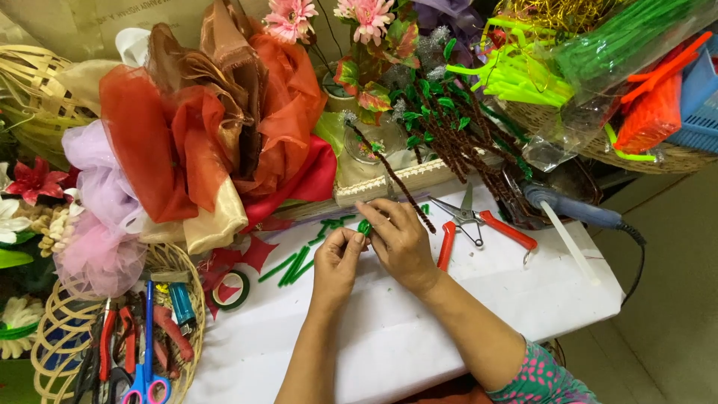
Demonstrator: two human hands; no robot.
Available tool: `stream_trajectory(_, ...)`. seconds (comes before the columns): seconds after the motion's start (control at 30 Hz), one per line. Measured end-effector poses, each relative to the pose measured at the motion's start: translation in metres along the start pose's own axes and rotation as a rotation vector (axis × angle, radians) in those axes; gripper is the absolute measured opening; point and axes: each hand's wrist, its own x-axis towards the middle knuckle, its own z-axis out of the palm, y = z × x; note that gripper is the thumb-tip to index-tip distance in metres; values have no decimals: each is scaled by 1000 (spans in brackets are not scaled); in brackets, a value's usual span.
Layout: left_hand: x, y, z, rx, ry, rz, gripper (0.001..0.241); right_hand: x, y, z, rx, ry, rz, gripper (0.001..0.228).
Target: The person uses a hot glue gun to attach small green plastic leaves to a brown pipe cleaner stem. They then use scissors to trim the excess length of the pipe cleaner. The workspace is cluttered with various crafting materials, including artificial flowers and ribbons.
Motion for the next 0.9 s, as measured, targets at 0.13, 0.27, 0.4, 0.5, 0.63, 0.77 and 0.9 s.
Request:
stream_trajectory(0.13,-1,0,1,-9,-30,11,21,-6,5,3,-12,-22,-23,27)
stream_trajectory(0.27,-1,-5,2,6,-65,15,22,-11,12,5,-12,-39,-17,23)
stream_trajectory(0.4,-1,-7,0,25,-79,46,19,-13,12,7,-16,-61,-11,16)
stream_trajectory(0.5,-1,-2,0,45,-83,92,16,-15,12,8,23,-61,13,14)
stream_trajectory(0.63,-1,-5,1,39,-88,112,16,-15,15,8,39,-36,14,13)
stream_trajectory(0.77,-2,-1,-1,2,-23,97,21,-1,10,0,30,13,56,15)
stream_trajectory(0.9,0,3,-5,-37,8,92,22,6,1,-2,62,45,108,14)
